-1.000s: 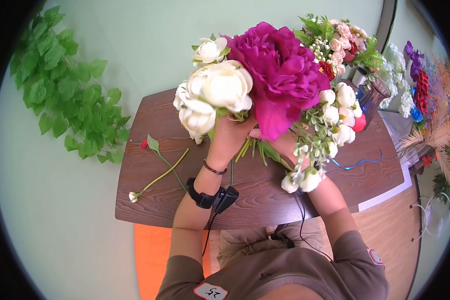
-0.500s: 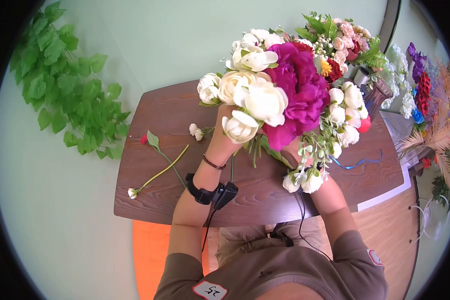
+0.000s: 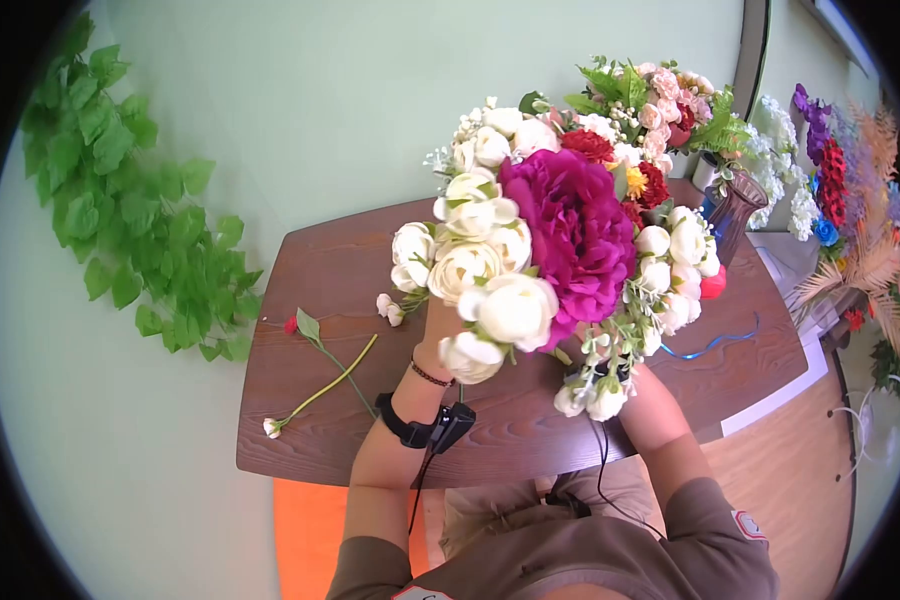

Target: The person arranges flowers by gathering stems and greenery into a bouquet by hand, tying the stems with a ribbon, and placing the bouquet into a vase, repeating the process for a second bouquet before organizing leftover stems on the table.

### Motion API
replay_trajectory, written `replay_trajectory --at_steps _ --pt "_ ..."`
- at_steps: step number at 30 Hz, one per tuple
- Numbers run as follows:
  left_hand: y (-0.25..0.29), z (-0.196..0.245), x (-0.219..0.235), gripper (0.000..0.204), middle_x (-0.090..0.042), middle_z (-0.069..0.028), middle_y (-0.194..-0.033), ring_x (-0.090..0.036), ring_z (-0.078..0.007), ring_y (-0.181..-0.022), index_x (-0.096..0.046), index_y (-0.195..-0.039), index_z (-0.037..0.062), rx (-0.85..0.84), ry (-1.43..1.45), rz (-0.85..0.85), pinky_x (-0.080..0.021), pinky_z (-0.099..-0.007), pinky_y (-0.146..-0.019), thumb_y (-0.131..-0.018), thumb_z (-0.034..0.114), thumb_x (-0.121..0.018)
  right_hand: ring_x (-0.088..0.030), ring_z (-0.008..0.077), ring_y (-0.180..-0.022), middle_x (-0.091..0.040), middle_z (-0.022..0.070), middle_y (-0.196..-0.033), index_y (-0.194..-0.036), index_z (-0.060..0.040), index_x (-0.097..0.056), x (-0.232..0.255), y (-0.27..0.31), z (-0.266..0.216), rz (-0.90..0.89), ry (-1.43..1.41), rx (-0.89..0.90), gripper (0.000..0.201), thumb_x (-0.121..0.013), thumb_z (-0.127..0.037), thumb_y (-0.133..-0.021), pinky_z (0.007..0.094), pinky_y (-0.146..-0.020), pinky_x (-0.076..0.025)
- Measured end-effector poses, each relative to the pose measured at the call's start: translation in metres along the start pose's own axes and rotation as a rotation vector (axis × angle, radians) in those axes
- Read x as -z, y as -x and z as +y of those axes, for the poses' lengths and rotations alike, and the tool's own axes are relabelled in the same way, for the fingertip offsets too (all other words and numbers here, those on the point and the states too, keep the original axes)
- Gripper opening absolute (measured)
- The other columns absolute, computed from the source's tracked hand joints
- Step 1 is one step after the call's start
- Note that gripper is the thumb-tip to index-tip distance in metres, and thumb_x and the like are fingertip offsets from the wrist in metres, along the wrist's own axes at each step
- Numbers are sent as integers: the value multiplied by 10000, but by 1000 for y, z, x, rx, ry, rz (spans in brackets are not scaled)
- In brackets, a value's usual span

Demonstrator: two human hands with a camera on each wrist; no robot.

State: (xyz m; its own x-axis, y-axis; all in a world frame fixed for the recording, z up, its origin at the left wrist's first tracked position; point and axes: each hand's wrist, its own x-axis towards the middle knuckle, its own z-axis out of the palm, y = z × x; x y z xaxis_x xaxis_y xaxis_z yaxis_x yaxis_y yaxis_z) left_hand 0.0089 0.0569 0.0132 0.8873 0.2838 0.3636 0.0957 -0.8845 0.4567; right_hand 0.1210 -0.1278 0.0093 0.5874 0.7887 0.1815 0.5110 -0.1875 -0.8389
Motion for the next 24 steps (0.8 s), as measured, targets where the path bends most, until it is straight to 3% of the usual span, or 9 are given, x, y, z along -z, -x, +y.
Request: replay_trajectory --at_steps 2,3,4,9,13,20,22,23,24 --pt "-2 -7 -9 466 -578 -124 -1063 -603 -246 -839 -423 -1267 60 105 -184 -92 -535 -355 -721 -911 351 -497 -528 198 -974 -594 110 -1066 -1146 -4 -560 3 -5 -3 6 0 14 496 -669 -326 -785 317 -901 -413" --pt "-8 0 -5 414 -513 -132 -1225 -516 -254 -1104 -413 -1277 65 -4 528 4 -461 -410 -921 -945 311 -432 -528 197 -974 -594 109 -1067 -1147 -4 -559 3 5 0 9 0 20 495 -669 -323 -785 317 -901 -414" --pt "-8 4 -2 414 -513 -132 -1225 -516 -254 -1104 -413 -1277 65 -6 527 4 -461 -410 -921 -945 311 -432 -528 197 -974 -594 109 -1067 -1147 -4 -558 5 9 1 11 -1 25 494 -668 -321 -785 317 -901 -414" --pt "-4 18 12 272 -641 -117 -923 -590 -323 -868 -619 -1009 73 -300 117 274 -467 -406 -802 -742 121 -646 -527 194 -974 -592 109 -1069 -1150 -3 -553 6 -8 -7 18 -8 45 488 -666 -307 -785 317 -899 -416" --pt "-10 9 8 320 -622 -135 -1012 -573 -344 -942 -600 -1060 63 -408 -300 300 -452 -428 -826 -749 130 -634 -526 192 -974 -591 108 -1071 -1152 -2 -550 -1 -12 -18 26 -9 65 483 -664 -297 -786 317 -897 -417" --pt "7 29 3 461 -609 -159 -1032 -572 -318 -985 -536 -1172 50 -500 -255 379 -442 -413 -853 -743 159 -664 -524 189 -974 -588 108 -1073 -1156 -1 -543 -7 -36 -31 35 -18 80 476 -661 -278 -787 316 -894 -419" --pt "13 44 14 506 -610 -162 -1025 -578 -305 -982 -516 -1205 47 -541 -263 403 -446 -402 -855 -740 168 -675 -524 188 -974 -588 107 -1074 -1157 0 -541 -2 -13 -17 29 -26 75 474 -661 -273 -787 316 -893 -419" --pt "11 54 29 505 -598 -152 -1099 -586 -252 -999 -470 -1252 43 -79 224 -275 -459 -365 -839 -792 154 -646 -524 187 -974 -587 107 -1074 -1157 0 -540 -4 -5 -15 26 -28 75 473 -660 -270 -787 316 -893 -420" --pt "12 45 5 469 -578 -143 -1150 -580 -232 -1019 -456 -1265 47 -138 554 -132 -461 -348 -850 -832 151 -603 -523 187 -974 -587 107 -1075 -1158 0 -540 -4 -6 -15 25 -31 75 472 -660 -267 -787 316 -893 -420"
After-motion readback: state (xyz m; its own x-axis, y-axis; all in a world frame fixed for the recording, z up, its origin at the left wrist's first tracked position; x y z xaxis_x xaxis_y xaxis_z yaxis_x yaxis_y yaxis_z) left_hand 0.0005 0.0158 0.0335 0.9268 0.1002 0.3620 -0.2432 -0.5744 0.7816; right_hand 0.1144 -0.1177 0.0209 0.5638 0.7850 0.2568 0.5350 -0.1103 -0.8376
